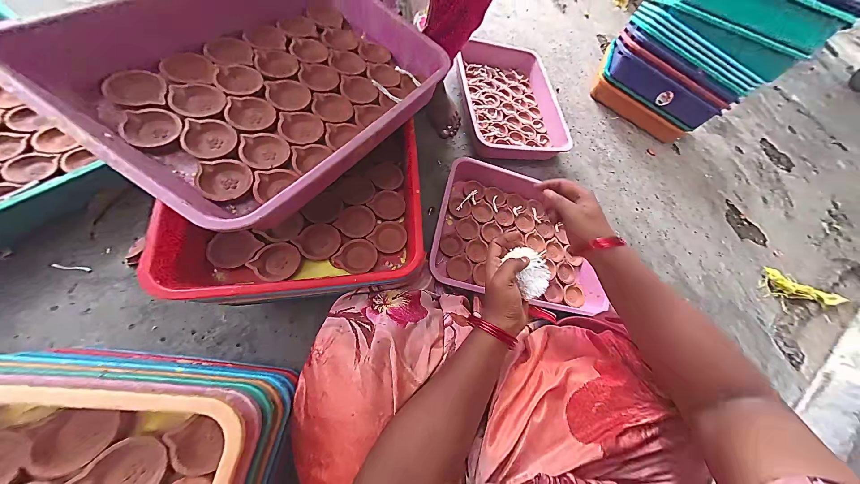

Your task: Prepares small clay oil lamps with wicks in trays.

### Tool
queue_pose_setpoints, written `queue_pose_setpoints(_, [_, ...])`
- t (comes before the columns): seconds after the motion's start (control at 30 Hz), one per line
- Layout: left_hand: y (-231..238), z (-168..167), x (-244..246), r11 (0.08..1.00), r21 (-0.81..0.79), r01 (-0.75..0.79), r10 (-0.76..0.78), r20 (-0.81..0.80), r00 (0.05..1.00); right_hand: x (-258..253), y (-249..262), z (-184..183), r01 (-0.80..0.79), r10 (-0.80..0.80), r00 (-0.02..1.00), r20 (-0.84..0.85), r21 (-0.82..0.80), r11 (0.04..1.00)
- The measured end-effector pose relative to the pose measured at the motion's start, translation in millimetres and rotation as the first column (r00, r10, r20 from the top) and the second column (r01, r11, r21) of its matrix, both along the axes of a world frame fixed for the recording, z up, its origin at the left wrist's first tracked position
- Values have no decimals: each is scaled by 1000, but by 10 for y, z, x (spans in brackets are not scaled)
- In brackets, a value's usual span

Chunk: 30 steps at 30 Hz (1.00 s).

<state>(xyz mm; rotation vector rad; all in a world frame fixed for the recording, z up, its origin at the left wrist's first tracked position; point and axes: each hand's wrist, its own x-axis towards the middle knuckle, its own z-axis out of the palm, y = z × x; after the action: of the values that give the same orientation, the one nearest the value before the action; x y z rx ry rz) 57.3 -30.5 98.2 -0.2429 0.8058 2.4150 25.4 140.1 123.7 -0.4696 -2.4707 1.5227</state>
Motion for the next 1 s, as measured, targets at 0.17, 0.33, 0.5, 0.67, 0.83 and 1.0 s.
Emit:
queue_pose_setpoints(0.17, [-18, -13, 38, 997, 24, 75, -71, -119, 990, 811, -216, 273, -124, 128, 978, -162, 34, 992])
queue_pose_setpoints(0.33, [-39, -107, 64, 992, 42, 119, -108, -212, 971, 1011, -218, 106, -192, 246, 919, -308, 196, 962])
queue_pose_setpoints(0.5, [-45, -180, 44, 984, 96, 148, -113, -298, 948, 1000, -177, 88, -228, 341, 873, -349, 325, 918])
queue_pose_setpoints(0.67, [-58, -173, 36, 974, 134, 181, -128, -331, 935, 1007, -164, 78, -257, 343, 882, -323, 281, 925])
queue_pose_setpoints(0.83, [-75, -239, 4, 971, 72, 226, -169, -460, 872, 1020, -173, 107, -274, 276, 929, -248, 41, 961])
queue_pose_setpoints(1.0, [-87, -226, -5, 974, 44, 222, -162, -545, 823, 1021, -191, 131, -289, 282, 938, -204, -6, 957])
